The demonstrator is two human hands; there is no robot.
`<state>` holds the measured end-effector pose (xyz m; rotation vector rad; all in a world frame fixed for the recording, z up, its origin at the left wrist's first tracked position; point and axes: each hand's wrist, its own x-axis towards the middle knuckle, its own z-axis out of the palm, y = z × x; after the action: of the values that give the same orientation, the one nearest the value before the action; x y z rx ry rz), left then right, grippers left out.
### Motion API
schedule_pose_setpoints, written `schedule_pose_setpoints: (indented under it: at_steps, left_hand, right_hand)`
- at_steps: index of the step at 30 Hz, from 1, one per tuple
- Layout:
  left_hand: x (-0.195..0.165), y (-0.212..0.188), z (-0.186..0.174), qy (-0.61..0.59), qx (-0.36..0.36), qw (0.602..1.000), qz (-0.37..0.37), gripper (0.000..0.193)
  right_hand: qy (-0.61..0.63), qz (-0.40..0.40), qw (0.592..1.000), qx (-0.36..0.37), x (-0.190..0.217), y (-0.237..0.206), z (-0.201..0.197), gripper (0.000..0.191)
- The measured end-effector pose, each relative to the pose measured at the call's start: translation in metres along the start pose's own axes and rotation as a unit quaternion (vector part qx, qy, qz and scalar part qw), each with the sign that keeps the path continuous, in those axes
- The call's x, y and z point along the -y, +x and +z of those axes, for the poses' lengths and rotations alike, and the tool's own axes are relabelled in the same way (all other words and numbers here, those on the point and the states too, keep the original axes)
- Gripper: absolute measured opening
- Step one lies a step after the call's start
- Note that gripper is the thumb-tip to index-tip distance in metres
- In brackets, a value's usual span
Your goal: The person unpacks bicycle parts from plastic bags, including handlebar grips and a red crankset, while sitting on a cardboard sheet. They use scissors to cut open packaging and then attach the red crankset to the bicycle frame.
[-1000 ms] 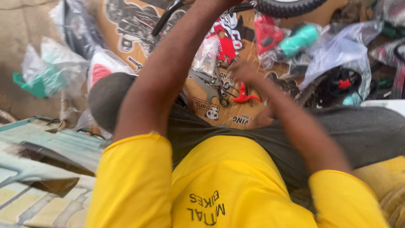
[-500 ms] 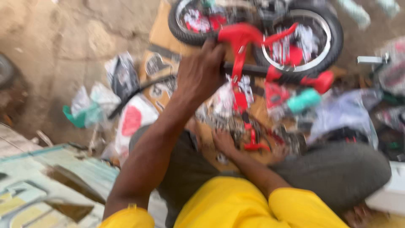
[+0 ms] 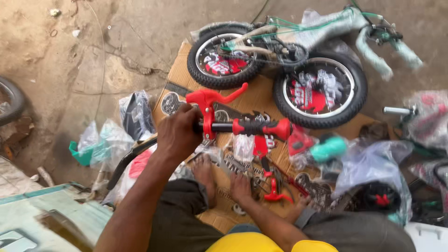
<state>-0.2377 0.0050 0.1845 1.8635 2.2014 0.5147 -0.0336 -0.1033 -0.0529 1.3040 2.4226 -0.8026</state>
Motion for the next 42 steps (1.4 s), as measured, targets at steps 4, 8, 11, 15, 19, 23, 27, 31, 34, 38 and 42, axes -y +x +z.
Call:
schedule_pose_setpoints:
  at_steps: [4, 8, 11, 15, 19, 23, 27, 31, 34, 38, 42]
  left_hand:
    - [0.001, -0.004, -0.008, -0.005, -0.021, 1.0, 0.021, 0.005]
    - [0.001, -0.003, -0.019, -0.054, -0.059, 0.994, 0.069, 0.006]
    - [0.0, -0.001, -0.024, -0.055, -0.08, 0.994, 0.041, 0.006]
    - [-0.002, 0.001, -0.028, -0.078, -0.102, 0.991, 0.028, 0.009]
    - [-0.005, 0.003, -0.028, -0.07, -0.129, 0.988, 0.037, 0.008]
    - [-0.012, 0.012, -0.025, -0.073, -0.155, 0.984, 0.043, 0.006]
    - [-0.023, 0.02, -0.024, -0.083, -0.186, 0.977, 0.061, 0.008]
    - [-0.038, 0.024, -0.029, -0.098, -0.199, 0.971, 0.091, 0.013]
    - [-0.048, 0.027, -0.033, -0.091, -0.24, 0.961, 0.101, 0.01]
    - [-0.056, 0.034, -0.023, -0.092, -0.258, 0.955, 0.113, 0.008]
    - [-0.065, 0.045, -0.005, -0.098, -0.226, 0.964, 0.101, 0.008]
  right_hand:
    - [-0.01, -0.012, 0.999, -0.051, -0.004, -0.01, 0.01, 0.048]
    - [-0.016, 0.03, 0.999, -0.02, 0.003, -0.018, 0.006, 0.048]
    - [0.003, 0.089, 0.996, 0.006, 0.014, -0.018, 0.003, 0.038]
    - [0.028, 0.121, 0.992, 0.03, 0.022, -0.02, -0.001, 0.046]
    - [0.079, 0.108, 0.99, 0.038, 0.016, -0.03, -0.018, 0.034]
    - [0.083, 0.028, 0.99, 0.108, 0.0, -0.029, -0.05, 0.032]
    - [0.126, -0.093, 0.979, 0.131, -0.029, -0.017, -0.094, 0.035]
    - [0.198, 0.018, 0.98, 0.028, -0.081, -0.027, -0.17, 0.046]
    - [0.249, 0.078, 0.96, -0.099, -0.124, -0.061, -0.252, 0.031]
    - [0.68, -0.058, 0.683, -0.26, -0.159, -0.087, -0.293, 0.014]
    - [0.629, -0.016, 0.616, -0.474, -0.186, -0.064, -0.249, 0.014]
